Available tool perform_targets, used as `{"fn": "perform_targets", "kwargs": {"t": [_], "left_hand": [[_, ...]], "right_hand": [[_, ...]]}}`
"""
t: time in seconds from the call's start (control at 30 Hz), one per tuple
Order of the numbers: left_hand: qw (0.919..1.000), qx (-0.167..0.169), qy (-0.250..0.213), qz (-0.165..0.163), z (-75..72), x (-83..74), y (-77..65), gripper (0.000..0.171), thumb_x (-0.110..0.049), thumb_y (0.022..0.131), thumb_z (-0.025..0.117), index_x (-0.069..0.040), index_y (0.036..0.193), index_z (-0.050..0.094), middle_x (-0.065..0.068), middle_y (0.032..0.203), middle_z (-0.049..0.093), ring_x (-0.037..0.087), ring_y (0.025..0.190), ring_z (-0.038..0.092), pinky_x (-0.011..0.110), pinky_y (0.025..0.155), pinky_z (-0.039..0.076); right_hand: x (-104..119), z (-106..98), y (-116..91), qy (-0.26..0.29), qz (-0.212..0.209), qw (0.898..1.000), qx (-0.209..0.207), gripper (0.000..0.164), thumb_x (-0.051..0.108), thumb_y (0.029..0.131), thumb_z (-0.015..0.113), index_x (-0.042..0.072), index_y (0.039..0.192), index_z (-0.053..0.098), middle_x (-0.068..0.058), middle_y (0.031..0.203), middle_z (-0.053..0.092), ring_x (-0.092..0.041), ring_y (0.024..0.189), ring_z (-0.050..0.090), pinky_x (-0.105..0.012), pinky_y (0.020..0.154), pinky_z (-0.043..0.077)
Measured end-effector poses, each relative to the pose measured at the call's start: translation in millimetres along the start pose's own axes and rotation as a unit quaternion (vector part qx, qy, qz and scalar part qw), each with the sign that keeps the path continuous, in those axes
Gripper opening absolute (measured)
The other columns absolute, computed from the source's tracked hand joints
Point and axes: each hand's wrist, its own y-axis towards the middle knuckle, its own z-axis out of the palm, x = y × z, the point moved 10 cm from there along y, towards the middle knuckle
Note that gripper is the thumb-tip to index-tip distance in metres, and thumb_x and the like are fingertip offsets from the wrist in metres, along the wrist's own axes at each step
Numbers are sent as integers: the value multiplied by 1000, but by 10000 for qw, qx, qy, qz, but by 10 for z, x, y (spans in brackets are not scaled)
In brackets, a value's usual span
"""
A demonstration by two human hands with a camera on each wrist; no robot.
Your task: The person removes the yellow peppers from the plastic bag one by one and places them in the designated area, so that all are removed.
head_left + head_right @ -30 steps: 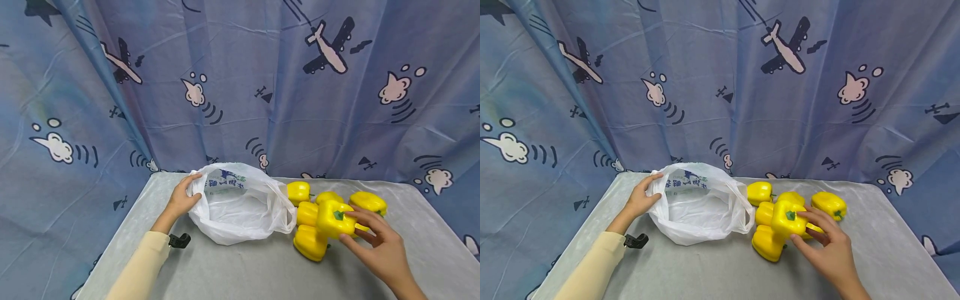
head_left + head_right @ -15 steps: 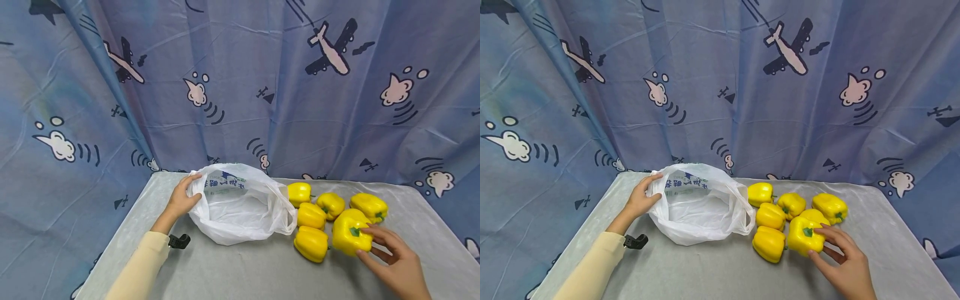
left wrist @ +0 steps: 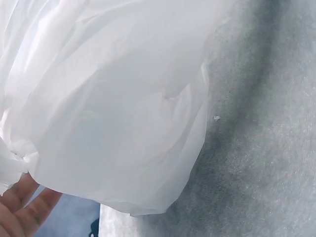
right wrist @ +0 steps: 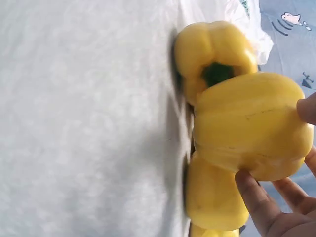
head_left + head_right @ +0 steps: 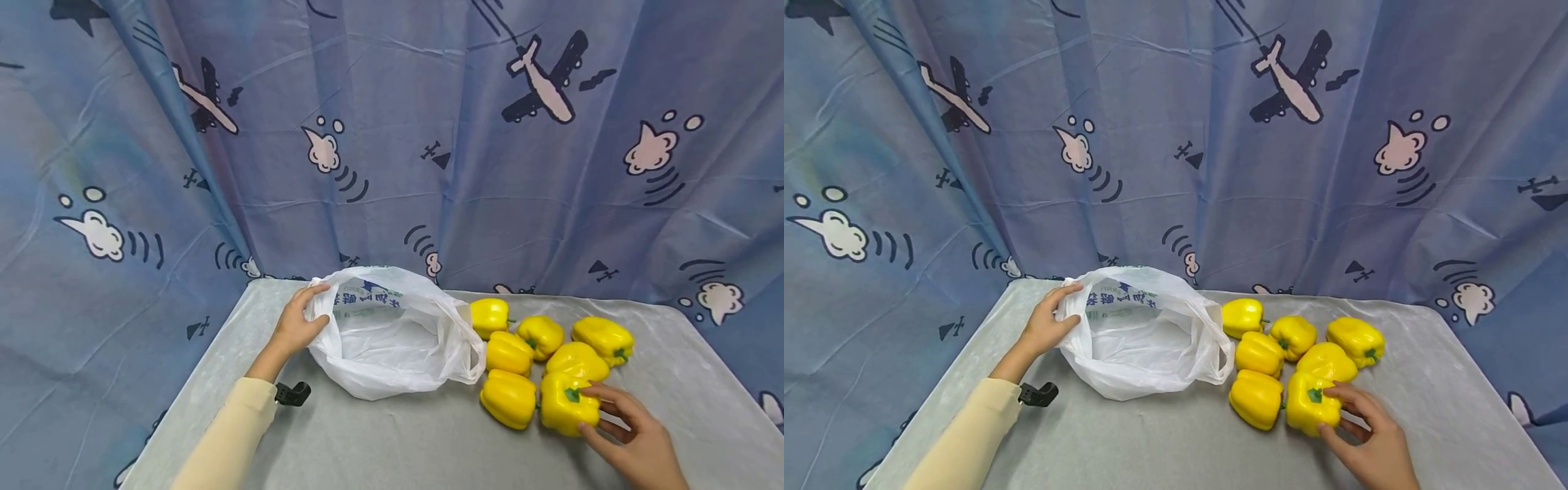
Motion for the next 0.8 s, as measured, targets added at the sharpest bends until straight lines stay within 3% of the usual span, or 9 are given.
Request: {"fn": "perform_targets", "kwargs": {"t": [0.1, 0.43, 0.67, 0.8], "left_hand": [[10000, 37, -21, -41, 16, 1, -3, 57, -4, 78, 64, -13, 133, 55, 17, 146, 44, 38, 141, 34, 54, 114, 32], [10000, 7, -68, 68, 9, -56, 5, 57, -3, 77, 66, -13, 133, 56, 17, 147, 43, 38, 140, 35, 55, 114, 32], [10000, 6, -87, 20, 21, -51, -19, 56, -7, 78, 66, -15, 133, 56, 18, 151, 37, 39, 143, 29, 58, 115, 28], [9999, -37, -124, -37, 5, -41, -36, 58, -11, 80, 67, -18, 136, 53, 17, 155, 30, 39, 142, 30, 56, 111, 34]], "right_hand": [[-91, 43, 3, -81, 197, 9997, 116, 50, 22, 77, 80, 9, 122, 61, 9, 117, 53, 21, 89, 48, -14, 67, 55], [-239, 106, 7, -267, 410, 9982, 348, 54, 23, 77, 81, 10, 124, 59, -6, 124, 49, 23, 87, 44, -17, 67, 56], [-236, 104, 6, -485, 235, 9976, 428, 58, 28, 76, 81, 11, 126, 57, -10, 127, 49, 26, 88, 36, -33, 69, 60], [-201, 95, 8, -613, 34, 9968, 520, 63, 27, 75, 82, 10, 129, 54, -13, 126, 50, 17, 91, 45, -34, 68, 59]]}}
